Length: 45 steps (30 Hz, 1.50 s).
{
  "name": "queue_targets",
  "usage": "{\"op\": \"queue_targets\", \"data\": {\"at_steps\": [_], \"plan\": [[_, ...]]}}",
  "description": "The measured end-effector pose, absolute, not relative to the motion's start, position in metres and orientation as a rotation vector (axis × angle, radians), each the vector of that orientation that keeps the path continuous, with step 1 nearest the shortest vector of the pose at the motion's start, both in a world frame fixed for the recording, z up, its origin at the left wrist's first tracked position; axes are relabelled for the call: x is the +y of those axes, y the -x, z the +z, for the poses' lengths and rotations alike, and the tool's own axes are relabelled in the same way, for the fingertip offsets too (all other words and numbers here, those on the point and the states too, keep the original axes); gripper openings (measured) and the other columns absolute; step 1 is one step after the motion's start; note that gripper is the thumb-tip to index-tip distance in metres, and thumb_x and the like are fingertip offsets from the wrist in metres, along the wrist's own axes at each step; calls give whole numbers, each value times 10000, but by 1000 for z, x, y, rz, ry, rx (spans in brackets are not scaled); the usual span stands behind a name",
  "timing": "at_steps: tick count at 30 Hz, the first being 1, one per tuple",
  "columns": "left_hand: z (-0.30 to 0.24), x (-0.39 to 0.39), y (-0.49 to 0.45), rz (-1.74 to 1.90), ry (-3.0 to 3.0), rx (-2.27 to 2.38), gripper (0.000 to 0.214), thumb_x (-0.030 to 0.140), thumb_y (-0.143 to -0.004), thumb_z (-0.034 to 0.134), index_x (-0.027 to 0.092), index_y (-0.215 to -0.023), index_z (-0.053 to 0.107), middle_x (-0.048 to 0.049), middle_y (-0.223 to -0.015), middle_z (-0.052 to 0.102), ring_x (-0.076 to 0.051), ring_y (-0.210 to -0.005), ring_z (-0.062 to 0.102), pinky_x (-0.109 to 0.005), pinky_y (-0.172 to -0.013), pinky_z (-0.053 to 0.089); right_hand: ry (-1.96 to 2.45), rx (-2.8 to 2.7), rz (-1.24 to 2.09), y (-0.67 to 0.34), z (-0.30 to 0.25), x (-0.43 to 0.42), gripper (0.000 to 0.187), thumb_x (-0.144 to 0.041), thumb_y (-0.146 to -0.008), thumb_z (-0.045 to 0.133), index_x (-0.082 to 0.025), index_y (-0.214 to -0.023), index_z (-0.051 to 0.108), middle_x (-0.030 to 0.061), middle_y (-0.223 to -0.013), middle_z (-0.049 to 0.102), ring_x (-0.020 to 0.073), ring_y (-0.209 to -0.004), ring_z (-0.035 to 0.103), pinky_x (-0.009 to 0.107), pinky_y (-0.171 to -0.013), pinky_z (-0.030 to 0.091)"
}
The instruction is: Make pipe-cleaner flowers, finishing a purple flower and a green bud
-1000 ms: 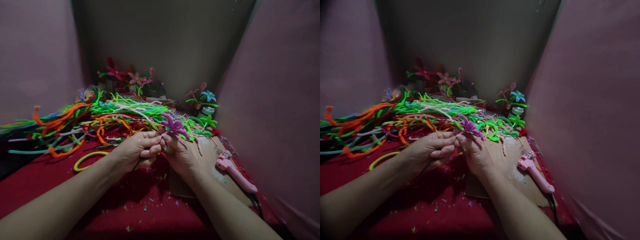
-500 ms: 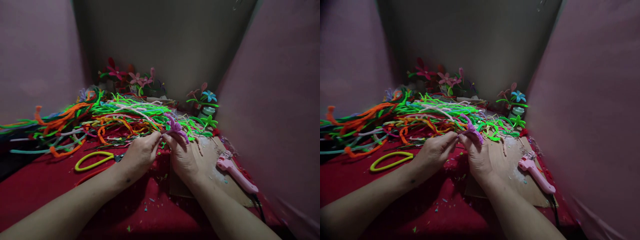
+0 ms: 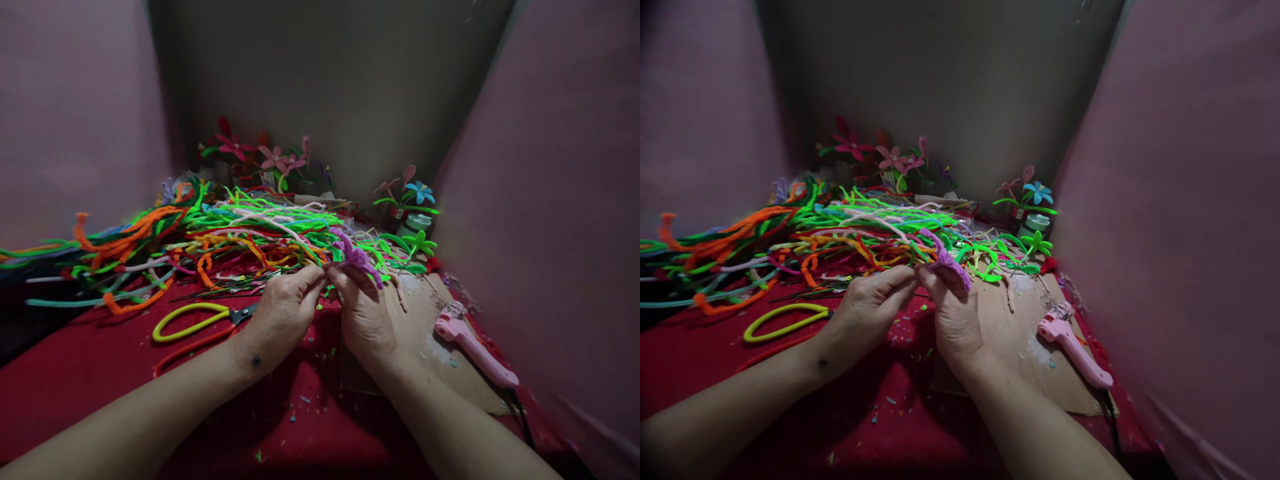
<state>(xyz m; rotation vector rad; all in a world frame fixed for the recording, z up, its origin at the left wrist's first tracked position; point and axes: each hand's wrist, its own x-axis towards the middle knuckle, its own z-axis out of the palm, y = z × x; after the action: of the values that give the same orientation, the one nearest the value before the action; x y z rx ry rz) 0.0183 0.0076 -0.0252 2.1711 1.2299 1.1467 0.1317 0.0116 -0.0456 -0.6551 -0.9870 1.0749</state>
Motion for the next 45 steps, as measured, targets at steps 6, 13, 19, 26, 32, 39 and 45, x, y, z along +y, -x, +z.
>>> {"op": "queue_targets", "data": {"at_steps": [6, 13, 19, 26, 32, 39, 45], "plan": [[-31, 8, -17, 1116, -2302, 1348, 205, 197, -851, 411, 194, -680, 524, 15, -591, 510, -112, -528, 435, -217, -551, 308, 661, -1011, 1077, -134, -43, 11, 64, -174, -721, 621, -220, -714, 665, -31, -712, 651, 151, -746, 577, 317, -783, 453], [-37, 14, -13, 1042, -2456, 1364, 159, 144, -830, 422, 200, -743, 542, -8, -648, 569, -130, -558, 488, -233, -567, 323, 719, -1054, 1034, -136, -45, 15, 86, -158, -715, 630, -216, -737, 691, -30, -706, 651, 159, -768, 575, 320, -815, 446], [-33, 13, -15, 1092, -2317, 1358, 153, 268, -877, 423, 195, -878, 558, -51, -770, 642, -173, -683, 591, -249, -627, 393, 621, -959, 1117, -134, -49, 17, 43, -173, -711, 645, -208, -692, 664, -30, -676, 645, 145, -710, 563, 305, -779, 457], [-42, 18, -11, 1137, -2426, 1232, 233, 184, -869, 402, 209, -1061, 532, -46, -855, 662, -174, -726, 634, -245, -644, 427, 674, -937, 1134, -134, -44, 15, 25, -168, -691, 642, -184, -680, 656, -25, -663, 651, 142, -688, 560, 299, -752, 459], [-41, 20, -11, 1216, -2364, 1170, 248, 184, -879, 386, 184, -1066, 549, -32, -828, 650, -138, -708, 618, -216, -639, 430, 653, -1041, 1160, -136, -36, 13, 84, -202, -715, 626, -189, -774, 685, -10, -753, 686, 166, -796, 588, 318, -816, 464], [-28, 18, -14, 1181, -1877, 1091, 127, 251, -841, 470, 193, -859, 582, 43, -600, 509, -74, -493, 432, -170, -483, 344, 716, -1106, 1109, -141, -36, 13, 150, -208, -737, 607, -204, -857, 698, -1, -815, 698, 170, -824, 600, 317, -816, 470], [-14, 17, -11, 856, -1211, 890, 177, 365, -793, 559, 210, -861, 505, 105, -475, 375, -30, -347, 177, -136, -333, 161, 729, -1193, 1137, -142, -41, 14, 141, -271, -764, 610, -199, -837, 707, 0, -802, 685, 159, -770, 600, 295, -777, 463]]}}
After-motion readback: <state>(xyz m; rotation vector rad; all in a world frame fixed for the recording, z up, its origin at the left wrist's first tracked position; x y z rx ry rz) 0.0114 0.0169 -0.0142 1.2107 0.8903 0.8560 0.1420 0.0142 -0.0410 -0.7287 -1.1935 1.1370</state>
